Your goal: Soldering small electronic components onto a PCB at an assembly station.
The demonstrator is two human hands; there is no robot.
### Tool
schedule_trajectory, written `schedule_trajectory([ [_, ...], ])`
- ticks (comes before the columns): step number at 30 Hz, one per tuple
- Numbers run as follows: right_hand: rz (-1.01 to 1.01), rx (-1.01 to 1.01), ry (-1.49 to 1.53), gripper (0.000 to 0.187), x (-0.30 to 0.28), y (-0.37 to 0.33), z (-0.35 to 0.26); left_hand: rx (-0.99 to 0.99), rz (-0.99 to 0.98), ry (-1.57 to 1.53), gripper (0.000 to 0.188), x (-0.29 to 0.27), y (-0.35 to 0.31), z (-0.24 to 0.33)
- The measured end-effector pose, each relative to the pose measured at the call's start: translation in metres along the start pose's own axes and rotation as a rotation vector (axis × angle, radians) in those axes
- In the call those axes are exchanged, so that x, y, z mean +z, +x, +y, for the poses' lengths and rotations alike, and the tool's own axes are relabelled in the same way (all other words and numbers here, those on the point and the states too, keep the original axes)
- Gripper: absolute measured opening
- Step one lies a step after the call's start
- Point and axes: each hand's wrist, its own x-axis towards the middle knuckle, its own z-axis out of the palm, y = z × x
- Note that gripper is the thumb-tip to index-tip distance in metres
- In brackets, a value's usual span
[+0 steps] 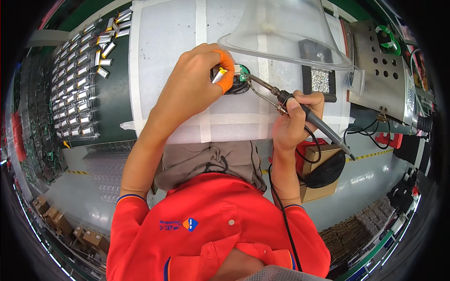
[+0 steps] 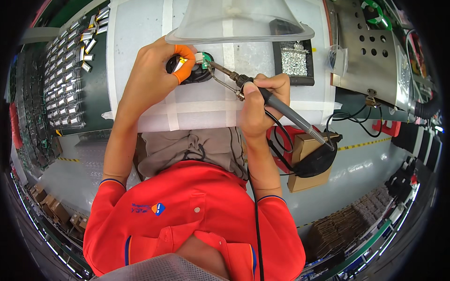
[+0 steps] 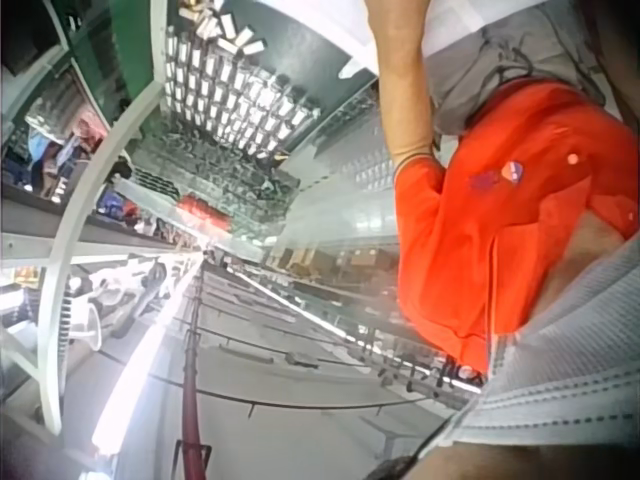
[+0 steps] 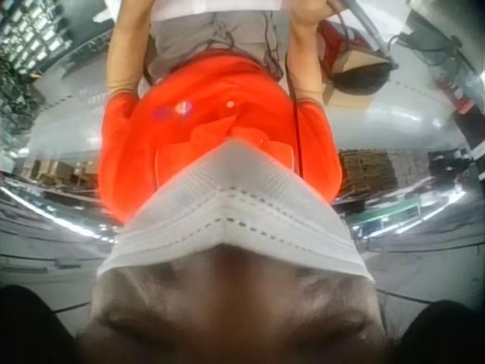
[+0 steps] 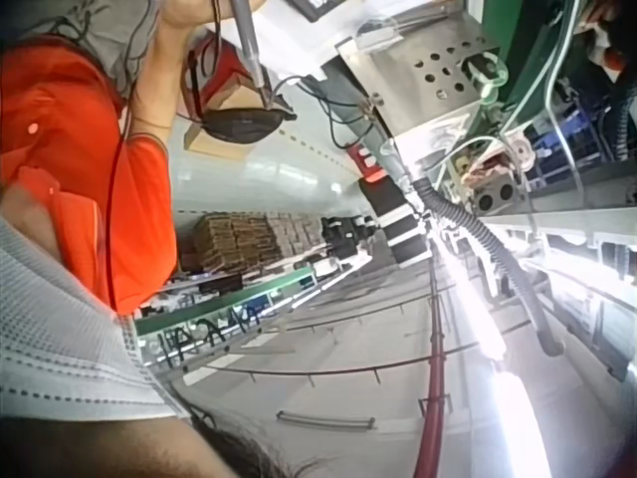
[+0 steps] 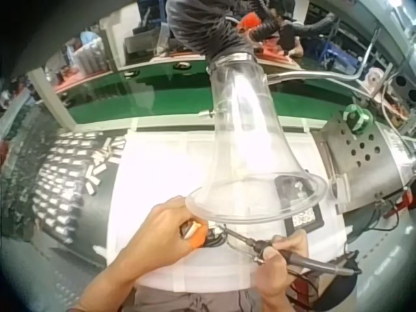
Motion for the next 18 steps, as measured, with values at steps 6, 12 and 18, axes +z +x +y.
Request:
schedule_trajectory([
  [6, 0.006, -0.008, 0.019, 0.014, -0.0079, 0.0008, 0.0059, -0.029, -0.045, -0.058, 0.009, -0.0037, 0.0010, -0.0014],
  [12, 0.024, -0.016, 0.033, 0.014, -0.0090, 0.0003, 0.0092, -0.024, -0.116, 0.046, 0.010, -0.0070, 0.0050, 0.0030],
  [18, 0.012, 0.011, 0.021, 0.014, -0.0045, 0.0005, 0.0049, 0.027, -0.134, 0.157, 0.009, -0.0075, 0.0065, 0.0040],
])
